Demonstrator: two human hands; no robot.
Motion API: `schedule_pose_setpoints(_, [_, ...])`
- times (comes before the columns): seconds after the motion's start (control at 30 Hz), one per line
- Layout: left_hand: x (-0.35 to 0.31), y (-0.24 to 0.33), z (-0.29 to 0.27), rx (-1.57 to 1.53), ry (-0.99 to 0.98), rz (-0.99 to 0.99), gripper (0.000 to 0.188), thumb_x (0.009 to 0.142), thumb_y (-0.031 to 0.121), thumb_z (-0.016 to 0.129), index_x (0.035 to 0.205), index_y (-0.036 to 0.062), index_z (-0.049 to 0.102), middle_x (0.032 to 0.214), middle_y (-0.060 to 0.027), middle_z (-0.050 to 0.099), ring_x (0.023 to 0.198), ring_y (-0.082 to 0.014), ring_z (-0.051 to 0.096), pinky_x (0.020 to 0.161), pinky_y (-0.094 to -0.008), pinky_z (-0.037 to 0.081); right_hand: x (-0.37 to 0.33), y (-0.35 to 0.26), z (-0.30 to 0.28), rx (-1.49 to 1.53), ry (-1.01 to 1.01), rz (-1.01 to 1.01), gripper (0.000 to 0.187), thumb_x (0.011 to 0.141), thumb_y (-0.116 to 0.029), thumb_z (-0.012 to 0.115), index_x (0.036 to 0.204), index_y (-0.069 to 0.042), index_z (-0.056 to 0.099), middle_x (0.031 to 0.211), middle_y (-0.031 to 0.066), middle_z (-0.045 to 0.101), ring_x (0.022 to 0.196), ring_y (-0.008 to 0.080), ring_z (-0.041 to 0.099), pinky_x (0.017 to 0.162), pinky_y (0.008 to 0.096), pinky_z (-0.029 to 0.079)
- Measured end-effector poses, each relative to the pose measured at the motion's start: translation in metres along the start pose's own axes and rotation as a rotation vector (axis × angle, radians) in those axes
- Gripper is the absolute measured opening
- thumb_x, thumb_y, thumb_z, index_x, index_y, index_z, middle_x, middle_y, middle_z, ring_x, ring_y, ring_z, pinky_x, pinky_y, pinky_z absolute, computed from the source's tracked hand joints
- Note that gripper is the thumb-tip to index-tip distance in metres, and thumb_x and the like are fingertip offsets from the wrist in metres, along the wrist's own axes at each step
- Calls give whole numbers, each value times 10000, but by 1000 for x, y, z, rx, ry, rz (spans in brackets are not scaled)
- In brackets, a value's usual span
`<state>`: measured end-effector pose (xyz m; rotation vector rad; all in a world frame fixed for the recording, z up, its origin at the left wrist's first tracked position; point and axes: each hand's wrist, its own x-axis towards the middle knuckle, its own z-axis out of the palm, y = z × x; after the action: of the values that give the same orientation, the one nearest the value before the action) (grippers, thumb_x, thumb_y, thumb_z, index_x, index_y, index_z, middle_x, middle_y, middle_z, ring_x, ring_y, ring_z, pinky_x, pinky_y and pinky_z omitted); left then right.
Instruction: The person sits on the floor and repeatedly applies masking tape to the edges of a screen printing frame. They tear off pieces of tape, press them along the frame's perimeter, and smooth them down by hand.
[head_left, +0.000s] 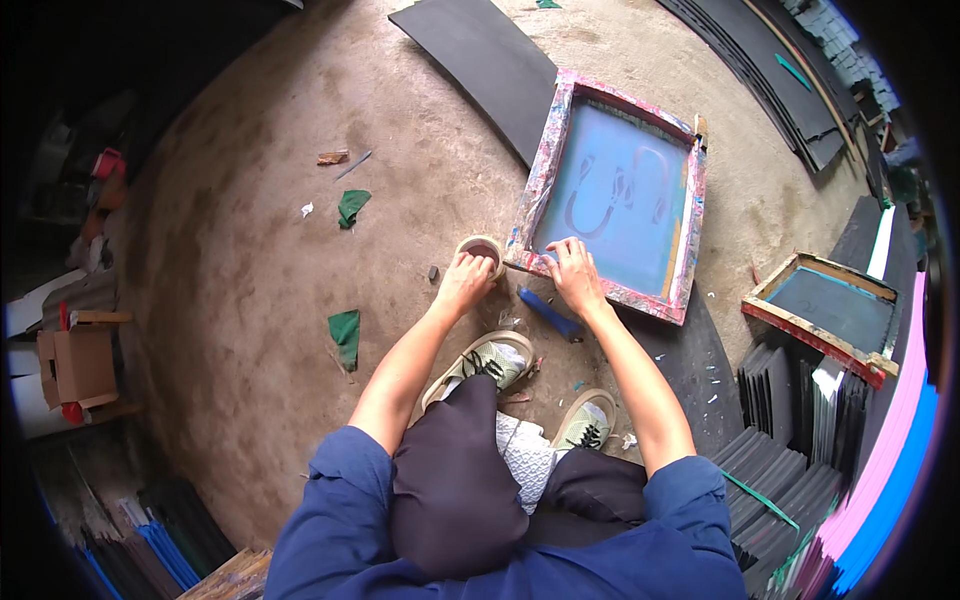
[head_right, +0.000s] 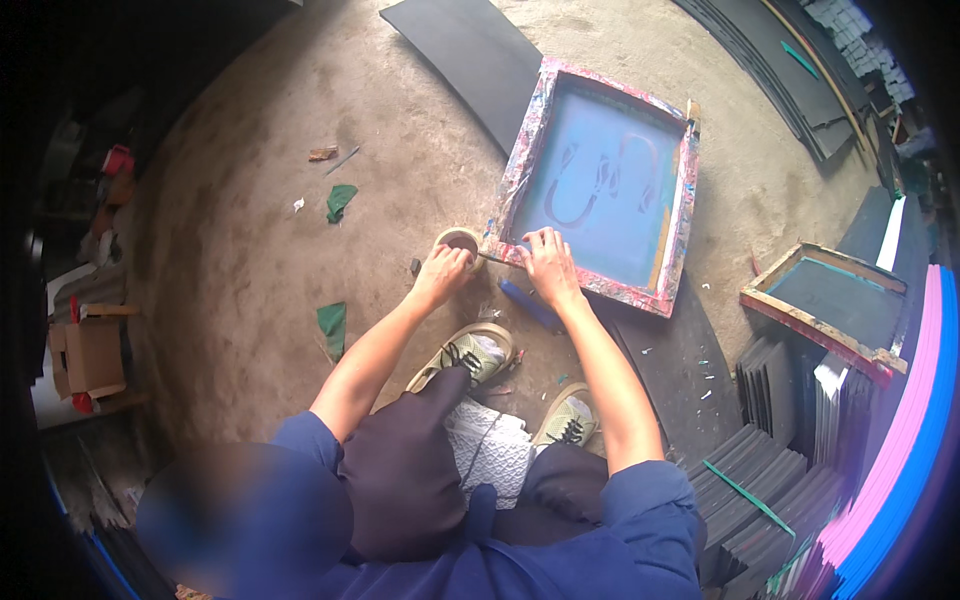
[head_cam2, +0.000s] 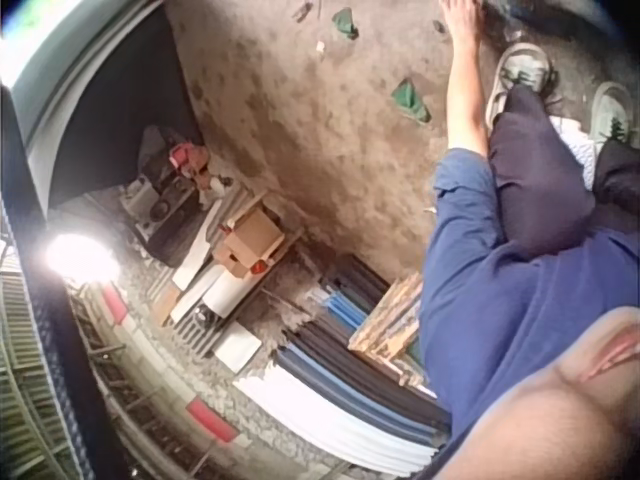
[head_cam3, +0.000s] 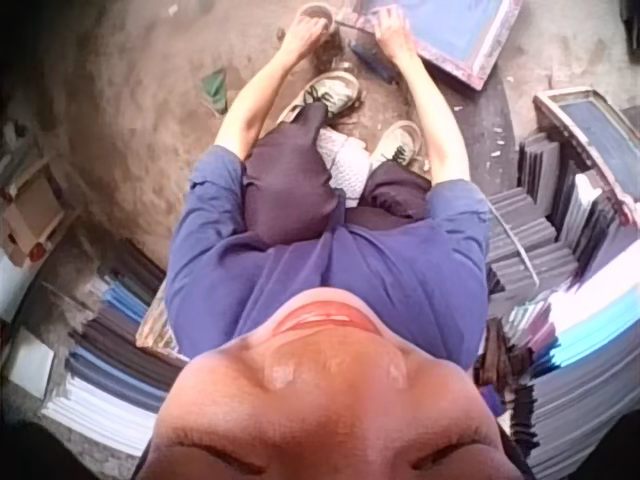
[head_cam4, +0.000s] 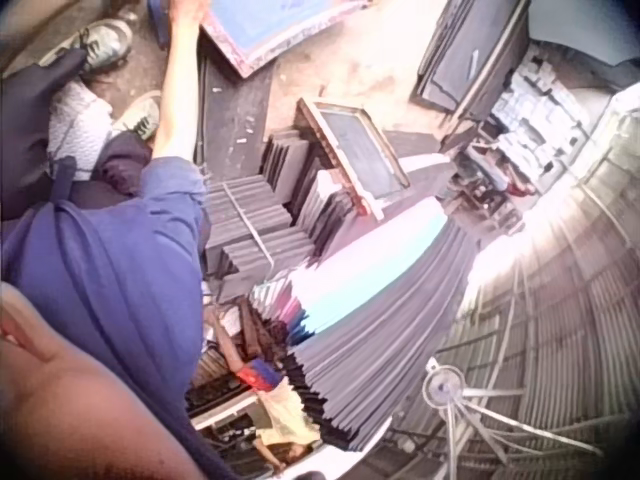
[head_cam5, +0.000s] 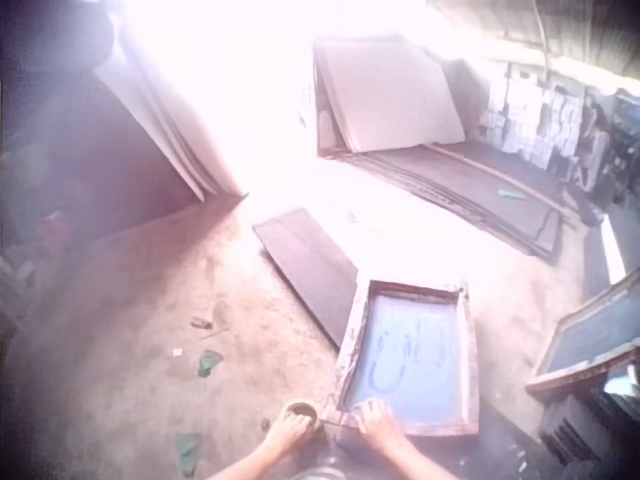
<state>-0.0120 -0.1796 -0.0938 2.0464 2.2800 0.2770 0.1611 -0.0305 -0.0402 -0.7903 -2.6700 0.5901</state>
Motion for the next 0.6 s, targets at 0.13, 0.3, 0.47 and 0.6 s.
schedule_pose_setpoints(0.13, [-7, -4, -11, 34, -7, 33, 256, 743, 149, 587, 972, 66, 509, 907, -73, 531, 884, -240, 528, 792, -351, 437, 3, -6, -5, -20, -84, -11, 235, 873, -246, 546, 1003, -50, 548, 1003, 118, 507, 998, 278, 491, 834, 398, 405])
schedule_pose_setpoints(0.3, [-2, -16, -73, 283, 50, 163, 252, 784, 149, 511, 1026, 82, 524, 941, -48, 520, 919, -196, 506, 773, -332, 423, 14, -13, -36, -150, -123, -142, 302, 834, -246, 591, 1052, -54, 509, 1021, 124, 488, 1007, 287, 482, 830, 397, 415])
schedule_pose_setpoints(0.47, [32, -1, -176, 79, 267, 298, 226, 786, 117, 525, 1008, 71, 515, 958, -80, 516, 948, -243, 503, 827, -360, 411, 37, -51, -123, -184, -26, -346, 680, 727, -199, 703, 1286, -82, 333, 1213, 137, 389, 1117, 307, 430, 913, 415, 403])
schedule_pose_setpoints(0.6, [57, 37, -264, -345, 414, 371, 244, 766, 63, 512, 1006, 37, 481, 966, -135, 493, 970, -313, 487, 872, -397, 393, 37, -83, -205, -112, 77, -327, 914, 629, -181, 776, 1366, -173, 235, 1290, 116, 341, 1159, 341, 397, 965, 433, 377])
